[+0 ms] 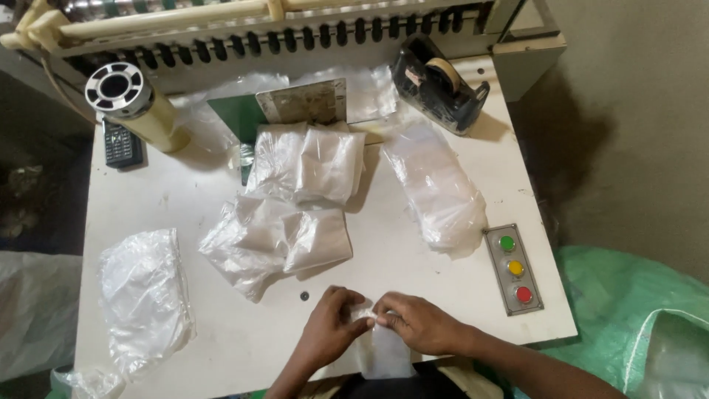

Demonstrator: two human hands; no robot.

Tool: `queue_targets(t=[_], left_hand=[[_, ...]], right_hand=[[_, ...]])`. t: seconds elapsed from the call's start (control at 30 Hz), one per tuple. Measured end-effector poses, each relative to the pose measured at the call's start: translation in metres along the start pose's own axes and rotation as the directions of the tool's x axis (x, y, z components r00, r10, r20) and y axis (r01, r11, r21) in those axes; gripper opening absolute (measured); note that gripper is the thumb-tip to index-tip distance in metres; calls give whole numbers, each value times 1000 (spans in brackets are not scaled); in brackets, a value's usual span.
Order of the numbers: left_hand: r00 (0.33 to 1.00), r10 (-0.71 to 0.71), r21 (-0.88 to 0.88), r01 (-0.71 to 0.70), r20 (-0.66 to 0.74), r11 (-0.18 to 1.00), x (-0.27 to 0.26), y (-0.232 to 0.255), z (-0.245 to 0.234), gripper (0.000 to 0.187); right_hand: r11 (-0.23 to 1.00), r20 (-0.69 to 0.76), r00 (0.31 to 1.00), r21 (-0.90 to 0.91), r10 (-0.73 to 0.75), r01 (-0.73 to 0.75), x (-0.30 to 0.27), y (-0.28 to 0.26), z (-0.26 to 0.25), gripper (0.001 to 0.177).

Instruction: Folding and stacking small plastic bags on a factory workbench.

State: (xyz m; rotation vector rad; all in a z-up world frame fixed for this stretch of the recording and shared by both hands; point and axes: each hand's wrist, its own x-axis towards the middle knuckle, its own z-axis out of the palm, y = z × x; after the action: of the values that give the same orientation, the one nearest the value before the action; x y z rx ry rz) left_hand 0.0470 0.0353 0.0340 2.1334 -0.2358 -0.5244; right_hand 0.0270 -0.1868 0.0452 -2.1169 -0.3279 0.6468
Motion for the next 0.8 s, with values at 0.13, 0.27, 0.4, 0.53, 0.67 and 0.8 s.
queue_targets(t=[0.13, 0.27, 0.4, 0.53, 0.67, 0.8], left_hand=[[837, -322, -412, 509, 443, 756, -16, 1, -13, 10], [901, -375, -628, 424, 219, 652, -28, -26, -7, 17], [947, -168, -565, -18, -275, 825, -51, 0, -30, 18], [639, 259, -6, -381, -725, 925, -53, 25, -14, 11], [534, 587, 407, -425, -608, 808, -37, 10, 10, 14], [543, 612, 427, -439, -574, 790, -32, 25, 24, 10]], right_hand=[[983, 298, 952, 142, 74, -121, -2, -12, -25, 30], [941, 309, 936, 234, 166, -244, 18, 16, -81, 36], [899, -553, 813, 428, 181, 91, 63, 57, -191, 25], [983, -825, 547, -183, -142, -21, 109, 96, -285, 49], [933, -627, 707, 98, 327, -345, 144, 82, -318, 60], [917, -558, 733, 161, 390, -365, 139, 64, -336, 36]])
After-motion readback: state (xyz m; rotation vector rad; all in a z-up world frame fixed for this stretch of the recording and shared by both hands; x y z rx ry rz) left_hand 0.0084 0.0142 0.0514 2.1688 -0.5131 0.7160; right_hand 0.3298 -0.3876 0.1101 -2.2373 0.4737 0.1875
